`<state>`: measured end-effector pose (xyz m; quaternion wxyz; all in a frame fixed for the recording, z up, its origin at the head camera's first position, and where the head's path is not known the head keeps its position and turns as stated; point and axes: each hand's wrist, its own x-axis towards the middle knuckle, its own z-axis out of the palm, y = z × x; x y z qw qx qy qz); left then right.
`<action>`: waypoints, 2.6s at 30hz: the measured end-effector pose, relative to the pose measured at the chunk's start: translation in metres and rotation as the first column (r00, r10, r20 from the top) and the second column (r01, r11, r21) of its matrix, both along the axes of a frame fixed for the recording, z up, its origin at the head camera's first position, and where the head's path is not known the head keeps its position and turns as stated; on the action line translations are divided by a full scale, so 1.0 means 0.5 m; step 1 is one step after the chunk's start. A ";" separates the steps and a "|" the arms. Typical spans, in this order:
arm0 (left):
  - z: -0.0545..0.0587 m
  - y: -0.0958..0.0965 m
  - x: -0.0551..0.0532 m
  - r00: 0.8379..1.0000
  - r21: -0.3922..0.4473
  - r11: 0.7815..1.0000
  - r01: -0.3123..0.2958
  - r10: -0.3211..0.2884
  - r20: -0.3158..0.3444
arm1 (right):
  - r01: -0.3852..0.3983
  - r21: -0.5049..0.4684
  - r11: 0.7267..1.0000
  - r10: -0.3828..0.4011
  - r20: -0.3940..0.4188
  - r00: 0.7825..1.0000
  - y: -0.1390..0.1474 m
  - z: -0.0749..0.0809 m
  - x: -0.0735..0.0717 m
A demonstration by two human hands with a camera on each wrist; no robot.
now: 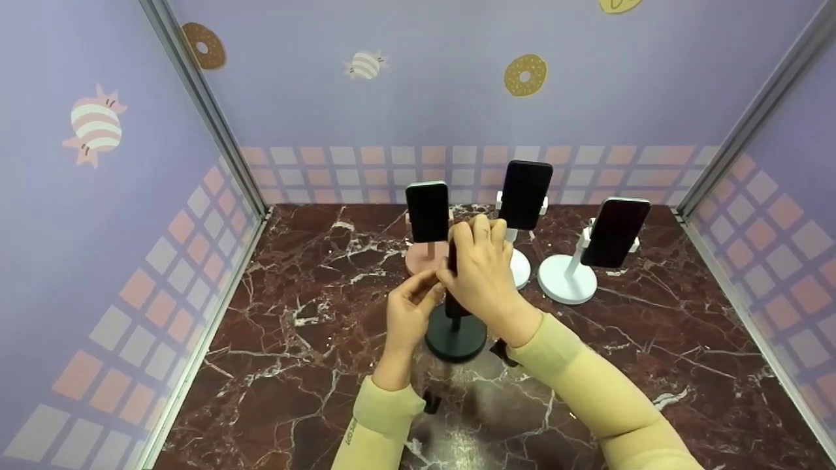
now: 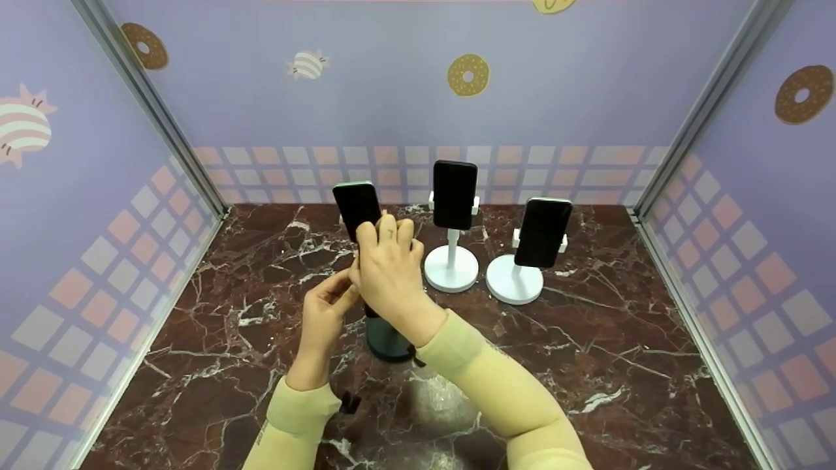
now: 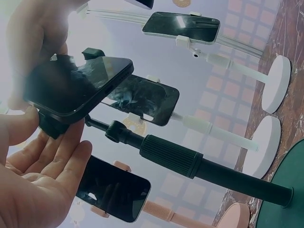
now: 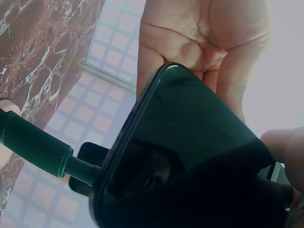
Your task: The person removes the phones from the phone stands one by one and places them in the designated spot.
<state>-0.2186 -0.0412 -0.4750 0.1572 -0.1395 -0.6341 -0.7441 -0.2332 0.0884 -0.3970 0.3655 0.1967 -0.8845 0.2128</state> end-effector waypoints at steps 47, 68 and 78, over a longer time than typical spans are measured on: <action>0.001 0.000 0.001 0.998 -0.001 1.000 -0.027 0.027 0.061 | -0.094 -0.005 0.996 0.094 -0.043 0.995 0.000 0.006 0.007; 0.002 -0.002 0.000 1.000 -0.032 0.999 -0.020 0.021 0.021 | -0.114 -0.009 0.993 0.113 -0.088 0.990 0.001 0.012 0.007; -0.002 0.000 -0.002 0.998 0.008 1.000 -0.026 0.025 0.053 | -0.117 -0.035 0.993 0.114 -0.084 0.990 -0.001 0.025 0.012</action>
